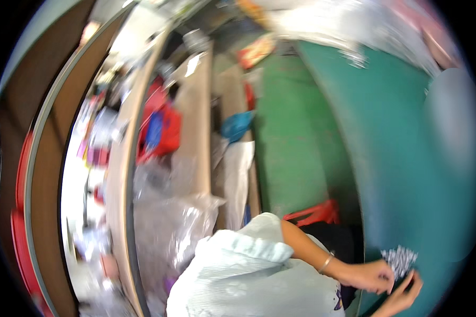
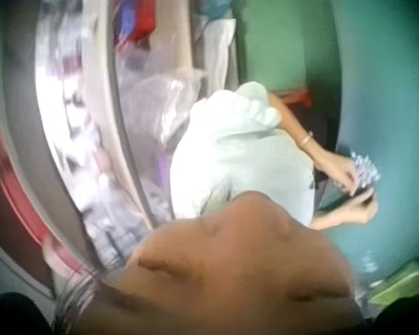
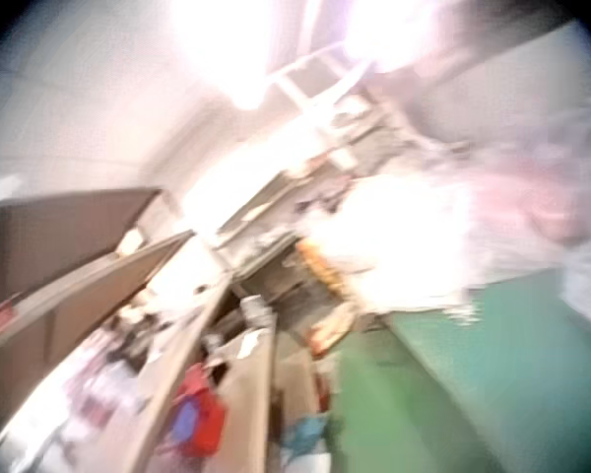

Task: The person repeatedly picks up small white plastic pieces and metal pins from a green table and inserts the pins into the plastic pieces by hand. The person works continuously on a large pile of these components, occasionally gathering them into a central pile.

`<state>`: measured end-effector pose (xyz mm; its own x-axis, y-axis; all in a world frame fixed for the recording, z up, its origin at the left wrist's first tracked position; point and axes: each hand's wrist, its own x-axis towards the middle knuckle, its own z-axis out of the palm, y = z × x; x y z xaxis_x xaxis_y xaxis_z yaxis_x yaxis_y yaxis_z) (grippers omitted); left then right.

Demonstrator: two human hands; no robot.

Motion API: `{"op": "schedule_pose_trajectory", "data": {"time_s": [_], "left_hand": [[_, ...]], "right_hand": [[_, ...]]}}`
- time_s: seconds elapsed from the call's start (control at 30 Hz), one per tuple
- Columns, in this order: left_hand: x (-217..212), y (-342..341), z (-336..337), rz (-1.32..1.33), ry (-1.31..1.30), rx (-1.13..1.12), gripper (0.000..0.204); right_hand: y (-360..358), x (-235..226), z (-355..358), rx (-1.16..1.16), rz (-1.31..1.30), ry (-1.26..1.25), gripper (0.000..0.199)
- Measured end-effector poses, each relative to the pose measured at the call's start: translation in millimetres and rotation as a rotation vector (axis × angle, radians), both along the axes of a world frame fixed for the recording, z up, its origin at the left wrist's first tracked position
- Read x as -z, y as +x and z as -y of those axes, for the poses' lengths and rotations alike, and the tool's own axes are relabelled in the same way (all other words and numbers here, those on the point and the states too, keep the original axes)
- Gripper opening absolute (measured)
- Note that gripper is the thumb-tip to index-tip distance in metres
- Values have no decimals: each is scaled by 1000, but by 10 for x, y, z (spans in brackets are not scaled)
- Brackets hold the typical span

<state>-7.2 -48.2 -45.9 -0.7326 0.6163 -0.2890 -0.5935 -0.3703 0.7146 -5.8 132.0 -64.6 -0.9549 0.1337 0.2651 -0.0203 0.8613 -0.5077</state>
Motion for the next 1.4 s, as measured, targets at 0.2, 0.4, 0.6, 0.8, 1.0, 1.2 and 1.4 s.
{"op": "schedule_pose_trajectory", "data": {"time_s": [0.2, 0.4, 0.6, 0.8, 1.0, 1.2, 1.4], "left_hand": [[43, 214, -163, -78, -27, -214, 14], [53, 171, -213, -249, -79, -391, 16], [408, 200, -352, -396, -156, -537, 18], [155, 408, -221, -430, -231, -543, 17], [-559, 518, 1101, -164, -159, -717, 10], [-1427, 296, 3988, -215, -75, -1936, 24], [-1510, 403, 4982, -288, -471, -2065, 20]], "right_hand": [[171, 203, -417, 10, -69, -384, 21], [218, -175, 74, -38, 11, -695, 19], [357, -196, 147, -252, 69, -699, 25], [417, -104, 160, -331, 133, -738, 28], [604, -50, -84, -254, 343, -902, 27], [693, -15, -101, -127, 222, -1002, 18], [736, -12, -81, -39, 117, -1130, 7]]}}
